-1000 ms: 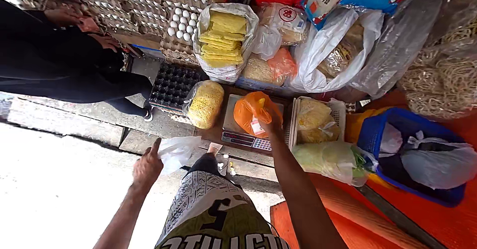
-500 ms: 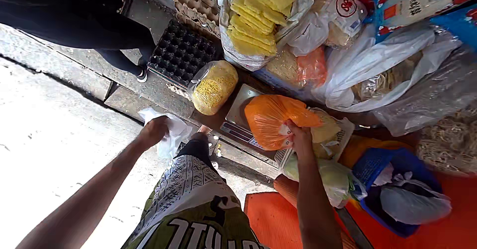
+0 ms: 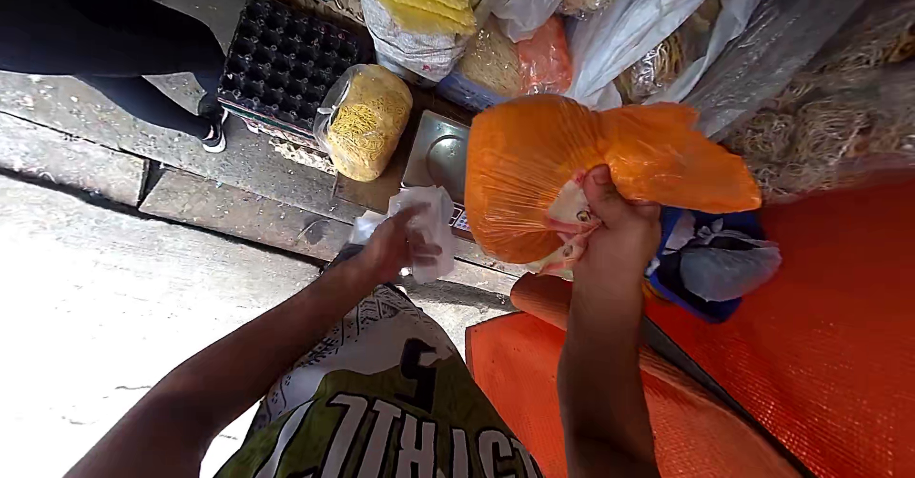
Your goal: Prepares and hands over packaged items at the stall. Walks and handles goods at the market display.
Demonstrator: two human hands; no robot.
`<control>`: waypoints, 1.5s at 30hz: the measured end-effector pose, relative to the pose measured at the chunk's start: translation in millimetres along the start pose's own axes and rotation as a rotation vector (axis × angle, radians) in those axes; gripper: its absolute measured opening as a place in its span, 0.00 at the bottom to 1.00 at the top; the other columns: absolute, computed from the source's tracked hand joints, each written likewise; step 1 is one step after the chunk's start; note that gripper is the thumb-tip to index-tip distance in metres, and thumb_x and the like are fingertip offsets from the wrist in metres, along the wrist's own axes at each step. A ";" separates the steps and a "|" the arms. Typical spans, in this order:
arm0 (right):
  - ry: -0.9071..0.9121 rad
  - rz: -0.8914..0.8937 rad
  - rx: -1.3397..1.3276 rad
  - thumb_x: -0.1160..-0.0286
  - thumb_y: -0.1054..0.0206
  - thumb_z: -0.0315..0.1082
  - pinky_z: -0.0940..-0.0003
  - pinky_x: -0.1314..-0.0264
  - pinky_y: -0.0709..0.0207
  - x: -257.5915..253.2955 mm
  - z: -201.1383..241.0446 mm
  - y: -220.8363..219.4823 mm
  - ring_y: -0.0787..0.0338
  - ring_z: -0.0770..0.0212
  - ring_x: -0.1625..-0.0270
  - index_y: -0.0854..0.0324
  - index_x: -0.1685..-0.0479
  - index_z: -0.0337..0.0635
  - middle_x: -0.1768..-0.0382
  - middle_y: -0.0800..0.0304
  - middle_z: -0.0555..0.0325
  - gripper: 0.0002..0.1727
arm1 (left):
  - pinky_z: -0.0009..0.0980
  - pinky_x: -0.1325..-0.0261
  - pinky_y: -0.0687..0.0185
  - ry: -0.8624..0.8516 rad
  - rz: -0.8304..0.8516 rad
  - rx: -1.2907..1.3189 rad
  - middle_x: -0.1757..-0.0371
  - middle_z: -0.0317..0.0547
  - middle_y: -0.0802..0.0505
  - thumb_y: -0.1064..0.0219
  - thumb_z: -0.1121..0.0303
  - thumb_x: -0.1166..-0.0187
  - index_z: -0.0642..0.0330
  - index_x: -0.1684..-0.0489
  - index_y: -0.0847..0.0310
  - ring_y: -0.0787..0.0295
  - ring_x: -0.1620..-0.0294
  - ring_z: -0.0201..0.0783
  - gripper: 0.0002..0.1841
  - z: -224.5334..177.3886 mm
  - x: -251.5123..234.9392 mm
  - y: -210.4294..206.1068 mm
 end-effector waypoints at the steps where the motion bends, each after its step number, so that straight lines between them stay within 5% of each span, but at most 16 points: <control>1: 0.034 0.029 -0.027 0.19 0.30 0.33 0.66 0.45 0.08 14.3 10.4 -10.5 0.06 0.69 0.52 0.20 0.42 0.49 0.55 0.06 0.66 0.11 | 0.47 0.57 0.09 0.035 0.035 0.076 0.54 0.55 0.07 0.60 0.39 0.09 0.45 0.19 0.29 0.06 0.61 0.50 0.31 4.0 8.9 -13.0; 5: 0.080 0.167 -0.189 0.20 0.28 0.38 0.72 0.45 0.10 75.4 12.5 -45.8 0.06 0.75 0.52 0.12 0.50 0.57 0.56 0.04 0.72 0.06 | 0.41 0.55 0.09 0.111 0.168 0.299 0.58 0.48 0.07 0.57 0.38 0.11 0.53 0.42 0.19 0.07 0.59 0.42 0.31 14.1 59.8 -17.5; 9: -0.054 0.298 -0.323 0.32 0.19 0.38 0.67 0.44 0.10 114.4 -48.1 -50.5 0.05 0.72 0.52 0.08 0.52 0.54 0.57 0.03 0.67 0.11 | 0.38 0.58 0.09 0.084 0.219 0.147 0.62 0.45 0.07 0.66 0.33 0.12 0.52 0.52 0.15 0.08 0.61 0.38 0.37 9.9 106.9 63.1; 11: -0.152 0.345 -0.316 0.40 0.16 0.33 0.65 0.44 0.09 125.9 -81.7 -55.6 0.05 0.68 0.54 0.11 0.53 0.46 0.60 0.03 0.63 0.16 | 0.34 0.69 0.12 0.045 0.017 -0.061 0.71 0.43 0.09 0.71 0.33 0.12 0.52 0.54 0.18 0.11 0.72 0.37 0.39 -13.6 115.5 114.4; 13: -0.184 0.518 -0.236 0.36 0.19 0.31 0.60 0.41 0.09 132.5 -100.2 -67.3 0.05 0.63 0.52 0.15 0.48 0.36 0.57 0.04 0.56 0.18 | 0.38 0.74 0.14 0.016 -0.265 -0.329 0.73 0.47 0.08 0.66 0.37 0.09 0.54 0.51 0.18 0.10 0.76 0.41 0.35 -44.9 111.0 145.6; 16: -0.102 0.765 -0.178 0.30 0.21 0.33 0.61 0.40 0.10 132.4 -105.6 -80.2 0.05 0.65 0.51 0.12 0.52 0.38 0.57 0.03 0.59 0.12 | 0.47 0.59 0.14 -0.157 -0.474 -0.512 0.54 0.53 0.08 0.53 0.44 0.09 0.60 0.40 0.16 0.11 0.60 0.46 0.29 -88.3 91.4 152.9; 20: 0.007 0.931 -0.147 0.29 0.22 0.32 0.68 0.39 0.11 122.1 -87.3 -66.6 0.07 0.74 0.49 0.08 0.55 0.55 0.55 0.03 0.72 0.07 | 0.28 0.81 0.30 -0.452 -0.382 -0.396 0.83 0.34 0.20 0.45 0.60 0.13 0.54 0.72 0.18 0.27 0.84 0.29 0.17 -135.1 69.8 113.7; 24: 0.036 1.009 -0.030 0.28 0.23 0.31 0.73 0.41 0.13 109.3 -69.7 -38.4 0.08 0.77 0.50 0.09 0.61 0.51 0.58 0.04 0.74 0.03 | 0.25 0.83 0.33 -0.467 -0.066 -0.537 0.85 0.33 0.24 0.41 0.66 0.17 0.60 0.58 0.12 0.32 0.87 0.27 0.11 -155.2 52.0 29.7; 27: 0.047 1.098 0.057 0.23 0.28 0.32 0.73 0.45 0.14 97.8 -74.8 -25.0 0.09 0.77 0.53 0.12 0.64 0.44 0.62 0.06 0.70 0.04 | 0.27 0.79 0.28 -0.432 0.090 -0.725 0.74 0.40 0.17 0.41 0.65 0.14 0.57 0.33 0.17 0.26 0.81 0.31 0.17 -149.9 -7.0 -19.3; 30: -0.152 0.953 0.142 0.27 0.26 0.29 0.73 0.43 0.14 69.3 -90.6 1.6 0.09 0.76 0.52 0.11 0.60 0.41 0.60 0.06 0.70 0.02 | 0.27 0.76 0.30 -0.590 0.421 -0.703 0.66 0.42 0.14 0.44 0.71 0.15 0.58 0.31 0.18 0.27 0.78 0.30 0.18 -135.3 -26.3 -91.2; 33: -0.509 0.593 0.309 0.34 0.23 0.30 0.71 0.41 0.12 34.0 -119.6 43.0 0.08 0.73 0.50 0.15 0.44 0.41 0.55 0.06 0.66 0.17 | 0.25 0.73 0.26 -0.684 0.858 -0.640 0.62 0.44 0.12 0.46 0.76 0.15 0.64 0.37 0.17 0.23 0.74 0.29 0.15 -127.3 24.9 -165.9; 36: -0.614 0.412 0.327 0.24 0.30 0.29 0.73 0.46 0.14 4.9 -157.6 77.6 0.10 0.73 0.54 0.15 0.44 0.39 0.57 0.08 0.63 0.12 | 0.31 0.50 0.11 -0.731 1.016 -0.867 0.53 0.44 0.08 0.41 0.75 0.15 0.65 0.46 0.15 0.11 0.55 0.31 0.10 -106.8 48.8 -186.0; 39: -0.690 0.284 0.187 0.14 0.42 0.29 0.80 0.62 0.18 -22.8 -180.1 83.7 0.15 0.78 0.67 0.17 0.51 0.41 0.68 0.13 0.68 0.08 | 0.32 0.44 0.11 -0.755 1.018 -0.997 0.55 0.44 0.07 0.41 0.69 0.11 0.66 0.47 0.15 0.10 0.52 0.31 0.11 -99.9 24.8 -165.9; 41: -0.730 0.226 0.204 0.16 0.41 0.25 0.83 0.68 0.22 -48.5 -196.3 72.3 0.19 0.80 0.72 0.19 0.55 0.41 0.73 0.17 0.70 0.06 | 0.33 0.43 0.12 -0.796 0.959 -1.069 0.55 0.45 0.08 0.42 0.67 0.10 0.67 0.50 0.14 0.11 0.52 0.31 0.13 -103.2 4.3 -147.3; 45: -0.872 0.110 0.233 0.15 0.37 0.38 0.70 0.66 0.20 -104.3 -292.9 63.1 0.18 0.70 0.69 0.18 0.47 0.40 0.66 0.15 0.60 0.11 | 0.37 0.40 0.11 -0.739 0.760 -1.008 0.44 0.43 0.07 0.42 0.69 0.11 0.61 0.41 0.12 0.10 0.47 0.33 0.13 -114.1 -53.1 -100.5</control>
Point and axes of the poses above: each hand's wrist, its own x-axis away from the middle knuckle, its own y-axis out of the back of the hand, z = x × y, the point moved 7 cm from there along -x, towards the middle knuckle
